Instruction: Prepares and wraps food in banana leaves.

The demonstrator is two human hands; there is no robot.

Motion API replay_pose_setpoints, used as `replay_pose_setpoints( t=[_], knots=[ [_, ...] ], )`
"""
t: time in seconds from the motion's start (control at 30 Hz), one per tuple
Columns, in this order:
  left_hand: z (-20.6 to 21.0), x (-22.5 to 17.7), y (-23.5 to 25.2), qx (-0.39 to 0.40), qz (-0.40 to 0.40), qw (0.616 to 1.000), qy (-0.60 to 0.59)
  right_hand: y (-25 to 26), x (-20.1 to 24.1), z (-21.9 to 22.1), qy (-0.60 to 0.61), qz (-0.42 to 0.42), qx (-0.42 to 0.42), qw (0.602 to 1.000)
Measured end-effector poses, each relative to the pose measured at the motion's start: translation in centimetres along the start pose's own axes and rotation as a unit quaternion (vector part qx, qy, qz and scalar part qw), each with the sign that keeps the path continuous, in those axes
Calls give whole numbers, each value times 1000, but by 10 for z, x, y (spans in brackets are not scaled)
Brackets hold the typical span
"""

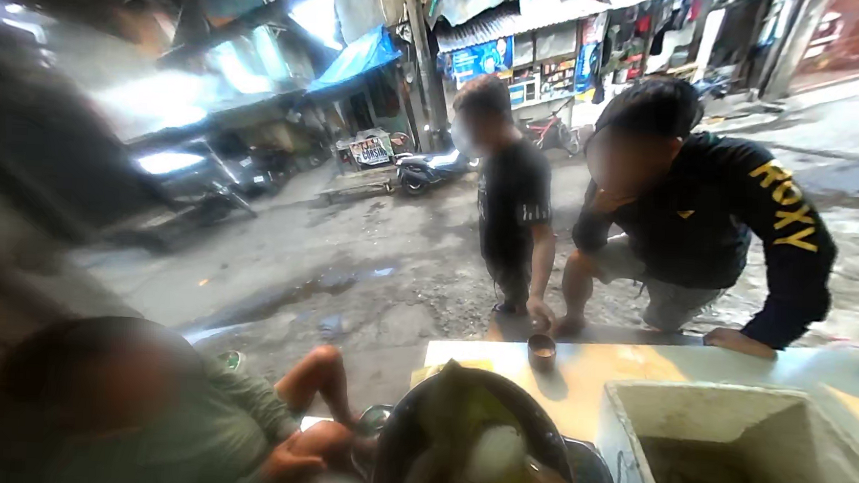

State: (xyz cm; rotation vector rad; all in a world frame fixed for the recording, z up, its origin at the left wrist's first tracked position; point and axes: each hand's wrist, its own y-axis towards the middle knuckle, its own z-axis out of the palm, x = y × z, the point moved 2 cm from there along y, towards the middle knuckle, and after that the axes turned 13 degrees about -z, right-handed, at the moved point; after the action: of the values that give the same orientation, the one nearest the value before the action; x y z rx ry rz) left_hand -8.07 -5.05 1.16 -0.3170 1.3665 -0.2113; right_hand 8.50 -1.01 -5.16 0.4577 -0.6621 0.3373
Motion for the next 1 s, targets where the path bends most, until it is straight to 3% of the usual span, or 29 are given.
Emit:
replay_pose_setpoints(
  t=[0.07,0.1,0.23,0.3,0.37,0.43,0.47,0.5,0.53,0.6,0.63,0.67,0.7,0.77,0.83,0.87,0.9,0.93,0.97,1.0],
  knots=[
    [20,-4,-2,-70,-40,988,-129,1,-1,4,-65,21,19,997],
    [24,-3,-2,-94,-38,986,-135,2,-2,5,-96,22,29,995],
    [9,31,1,-51,190,978,68,9,-5,0,-159,5,87,983],
    [14,16,-11,-23,199,953,229,7,-9,-4,-131,1,90,987],
    [16,9,-10,-8,216,888,405,4,-11,-5,-120,2,82,989],
    [19,11,-6,-54,231,805,543,3,-7,-1,-147,25,60,987],
    [19,12,-3,-68,232,784,572,3,-5,1,-170,38,54,983],
    [17,13,0,-69,224,786,572,4,-3,3,-194,49,54,978],
    [14,13,1,-57,199,821,532,6,-4,3,-203,54,50,976],
    [14,7,-3,-61,82,962,254,8,-5,4,-189,53,24,980],
    [13,7,-5,-72,35,991,103,8,-4,5,-184,50,14,982],
    [13,8,-6,-66,9,998,12,8,-3,6,-175,45,13,983],
    [13,11,-7,-45,17,999,-5,8,-2,6,-167,43,17,985],
    [12,17,-4,-2,133,973,190,7,-4,3,-165,42,30,985],
    [9,13,5,-20,218,840,497,7,-7,3,-196,44,22,979],
    [8,10,8,-42,229,789,569,6,-8,3,-214,47,25,975],
    [7,8,9,-48,223,768,599,6,-9,3,-230,49,27,972],
    [5,8,12,-42,209,776,594,5,-10,3,-237,49,23,970],
    [2,8,14,-22,186,818,544,6,-11,4,-232,47,12,972],
    [-1,9,14,3,157,890,428,7,-11,6,-216,41,-3,976]
  ],
)
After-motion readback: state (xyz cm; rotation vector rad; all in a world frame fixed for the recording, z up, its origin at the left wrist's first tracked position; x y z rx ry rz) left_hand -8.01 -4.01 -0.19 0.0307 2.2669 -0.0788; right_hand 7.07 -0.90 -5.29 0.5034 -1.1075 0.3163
